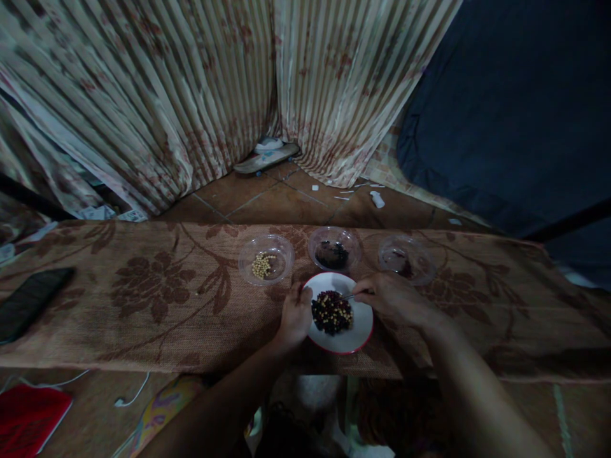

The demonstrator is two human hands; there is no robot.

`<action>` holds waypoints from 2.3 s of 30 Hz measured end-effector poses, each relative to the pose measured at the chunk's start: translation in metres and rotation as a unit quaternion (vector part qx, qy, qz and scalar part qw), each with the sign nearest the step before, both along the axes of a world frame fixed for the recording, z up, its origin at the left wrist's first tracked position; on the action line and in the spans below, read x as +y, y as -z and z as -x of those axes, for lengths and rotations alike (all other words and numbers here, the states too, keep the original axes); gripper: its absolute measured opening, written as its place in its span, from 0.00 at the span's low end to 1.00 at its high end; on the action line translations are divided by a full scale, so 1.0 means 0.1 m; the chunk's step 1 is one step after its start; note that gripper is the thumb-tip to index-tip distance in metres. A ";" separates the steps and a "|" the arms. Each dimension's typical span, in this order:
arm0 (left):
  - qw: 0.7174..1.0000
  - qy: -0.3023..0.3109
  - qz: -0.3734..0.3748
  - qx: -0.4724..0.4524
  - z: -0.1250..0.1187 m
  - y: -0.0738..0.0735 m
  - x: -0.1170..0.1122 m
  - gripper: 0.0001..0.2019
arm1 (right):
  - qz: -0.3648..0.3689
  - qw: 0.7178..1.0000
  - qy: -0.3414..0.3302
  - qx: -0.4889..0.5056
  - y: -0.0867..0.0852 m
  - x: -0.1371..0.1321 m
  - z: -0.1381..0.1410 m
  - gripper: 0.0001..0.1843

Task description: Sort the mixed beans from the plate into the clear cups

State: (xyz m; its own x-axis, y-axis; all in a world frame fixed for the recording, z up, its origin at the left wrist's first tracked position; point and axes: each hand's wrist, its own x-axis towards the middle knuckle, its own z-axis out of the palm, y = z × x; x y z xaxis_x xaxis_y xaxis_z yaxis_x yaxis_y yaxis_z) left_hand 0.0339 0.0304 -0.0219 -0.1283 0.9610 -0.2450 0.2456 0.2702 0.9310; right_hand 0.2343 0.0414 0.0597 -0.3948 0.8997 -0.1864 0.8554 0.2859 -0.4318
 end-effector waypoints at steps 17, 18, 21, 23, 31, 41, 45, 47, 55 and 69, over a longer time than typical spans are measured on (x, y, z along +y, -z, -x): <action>1.000 0.001 0.013 -0.011 0.01 0.02 0.00 0.15 | -0.029 0.982 0.089 0.166 -0.09 0.05 -0.14 0.12; 1.000 -0.002 0.009 -0.010 0.01 0.03 0.00 0.15 | -0.055 0.978 0.103 0.171 -0.08 0.06 -0.14 0.12; 1.000 -0.006 0.017 -0.009 0.01 0.02 0.00 0.17 | -0.128 0.966 0.145 0.171 -0.06 0.08 -0.12 0.11; 0.999 -0.013 0.032 -0.003 0.01 0.00 0.00 0.19 | -0.160 0.959 0.163 0.167 -0.04 0.10 -0.08 0.11; 1.000 0.001 0.013 -0.005 0.02 -0.06 0.00 0.15 | -0.189 0.947 0.210 0.151 -0.05 0.11 -0.04 0.12; 1.000 -0.007 0.024 0.000 0.00 -0.06 -0.01 0.16 | 0.039 0.994 0.023 0.104 -0.03 0.00 -0.01 0.10; 1.000 -0.014 0.023 0.007 0.00 -0.05 -0.01 0.15 | 0.031 0.998 -0.007 0.056 -0.02 0.00 0.02 0.10; 1.000 -0.008 0.016 -0.001 0.00 -0.05 -0.01 0.14 | 0.025 0.999 -0.005 0.044 -0.01 0.00 0.03 0.10; 1.000 0.001 0.009 -0.004 0.00 -0.04 0.00 0.14 | 0.013 1.000 -0.007 0.016 0.03 0.00 0.05 0.12; 1.000 -0.001 0.000 -0.010 0.00 -0.05 0.00 0.12 | 0.002 1.000 -0.006 0.027 0.03 0.00 0.06 0.12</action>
